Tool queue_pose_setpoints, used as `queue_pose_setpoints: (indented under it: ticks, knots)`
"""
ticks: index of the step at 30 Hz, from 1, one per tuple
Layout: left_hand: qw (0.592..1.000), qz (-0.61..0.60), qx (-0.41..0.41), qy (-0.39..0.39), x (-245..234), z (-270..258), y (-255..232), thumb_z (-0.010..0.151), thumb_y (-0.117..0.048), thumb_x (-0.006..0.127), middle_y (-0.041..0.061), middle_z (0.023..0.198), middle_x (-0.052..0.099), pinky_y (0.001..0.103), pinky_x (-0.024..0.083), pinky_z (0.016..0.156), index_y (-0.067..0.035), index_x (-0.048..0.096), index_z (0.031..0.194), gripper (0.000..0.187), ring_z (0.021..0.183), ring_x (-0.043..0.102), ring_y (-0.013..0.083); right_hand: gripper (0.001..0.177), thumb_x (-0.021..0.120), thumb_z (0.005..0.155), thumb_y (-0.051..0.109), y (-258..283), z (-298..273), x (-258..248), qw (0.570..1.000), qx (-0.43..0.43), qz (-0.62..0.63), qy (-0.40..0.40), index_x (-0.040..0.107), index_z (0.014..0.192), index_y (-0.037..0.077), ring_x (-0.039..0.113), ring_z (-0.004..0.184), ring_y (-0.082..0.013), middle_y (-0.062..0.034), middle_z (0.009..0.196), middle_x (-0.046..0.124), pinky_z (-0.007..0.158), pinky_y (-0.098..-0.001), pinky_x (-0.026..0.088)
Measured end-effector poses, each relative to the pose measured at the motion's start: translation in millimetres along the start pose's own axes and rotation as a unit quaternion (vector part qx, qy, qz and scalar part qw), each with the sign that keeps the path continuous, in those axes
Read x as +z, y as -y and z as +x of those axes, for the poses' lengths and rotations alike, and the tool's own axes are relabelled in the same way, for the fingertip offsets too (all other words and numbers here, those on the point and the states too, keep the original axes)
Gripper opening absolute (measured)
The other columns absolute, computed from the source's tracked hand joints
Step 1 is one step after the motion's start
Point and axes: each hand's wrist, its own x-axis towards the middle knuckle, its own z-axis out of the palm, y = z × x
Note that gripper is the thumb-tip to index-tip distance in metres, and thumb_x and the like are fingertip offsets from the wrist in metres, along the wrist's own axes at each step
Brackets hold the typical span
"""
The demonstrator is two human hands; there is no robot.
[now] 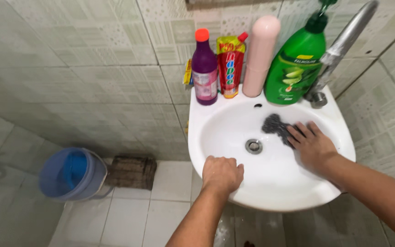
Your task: The person cleans a bathroom by pouring water from a blue scoop into a toilet bowl and scrubbing the toilet tank and seat with a steel wool pad. They then scrub the sink basin and rinse the pad under running water.
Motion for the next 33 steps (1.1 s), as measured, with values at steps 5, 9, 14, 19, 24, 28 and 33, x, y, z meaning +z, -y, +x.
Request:
queue_pose_setpoints:
  ticks: [5,9,14,19,24,28,33]
  knots:
    - [1.000,-0.010,0.005,-0.014,-3.2,-2.4,1.0,0.107,-0.041,0.039,0.013,0.097,0.076,0.044,0.045,0.092,-0.011,0.076,0.106,0.048,0.096,0.070,0.0283,0.047,0.051,0.094,0.028,19.8,-15.2,13.2,0.967,-0.004,0.221,0.130,0.062,0.139,0.020,0.053,0.136,-0.0286,-0.0127,0.148,0.054,0.117,-0.0443,0.040]
    - [0.996,-0.069,0.002,-0.053,-4.1,-6.9,2.6,0.108,-0.042,0.037,0.015,0.105,0.075,0.045,0.044,0.096,-0.008,0.072,0.110,0.049,0.103,0.068,0.0301,0.050,0.054,0.086,0.024,56.6,-17.2,5.5,0.891,-0.150,0.422,0.068,0.068,0.134,0.033,0.070,0.113,-0.0299,-0.0096,0.125,0.074,0.103,-0.0388,0.052]
    - [0.965,-0.142,0.028,-0.218,17.8,4.5,8.9,0.105,-0.039,0.037,0.020,0.139,0.059,0.049,0.032,0.112,-0.003,0.063,0.131,0.051,0.133,0.050,0.0353,0.052,0.058,0.093,0.039,120.1,15.1,-39.5,0.706,-0.185,0.682,0.043,0.068,0.135,0.010,0.068,0.125,-0.0278,-0.0136,0.133,0.074,0.106,-0.0350,0.051]
    - [0.925,-0.130,0.033,-0.356,44.0,20.5,18.0,0.104,-0.034,0.038,0.023,0.153,0.046,0.053,0.014,0.120,0.003,0.051,0.144,0.056,0.146,0.032,0.0377,0.069,0.058,0.097,0.039,139.4,49.8,-66.4,0.740,-0.269,0.551,-0.277,0.041,0.153,0.001,0.031,0.148,-0.0395,-0.0222,0.161,0.032,0.118,-0.0484,0.022]
    - [0.921,-0.126,0.015,-0.369,51.4,28.4,21.0,0.104,-0.034,0.044,0.025,0.152,0.043,0.054,0.015,0.121,0.006,0.049,0.144,0.056,0.149,0.030,0.0394,0.065,0.053,0.098,0.036,118.2,72.9,-87.2,0.829,-0.231,0.395,-0.321,0.039,0.154,0.007,0.011,0.156,-0.0387,-0.0193,0.169,0.014,0.123,-0.0560,0.008]
    - [0.896,-0.168,0.017,-0.410,52.9,26.8,20.3,0.100,-0.031,0.053,0.025,0.154,0.043,0.054,0.020,0.119,0.005,0.051,0.142,0.055,0.148,0.031,0.0393,0.048,0.052,0.095,0.031,104.1,88.7,-93.2,0.830,-0.178,0.367,-0.380,0.053,0.138,0.010,0.014,0.157,-0.0403,-0.0183,0.169,0.019,0.124,-0.0557,0.011]
    - [0.862,-0.168,0.005,-0.479,52.3,26.7,22.8,0.097,-0.029,0.055,0.027,0.158,0.035,0.054,0.020,0.120,0.005,0.046,0.145,0.059,0.150,0.027,0.0418,0.052,0.055,0.087,0.025,106.4,97.7,-104.3,0.772,-0.271,0.413,-0.399,0.058,0.135,0.006,0.020,0.157,-0.0402,-0.0173,0.164,0.033,0.130,-0.0445,0.020]
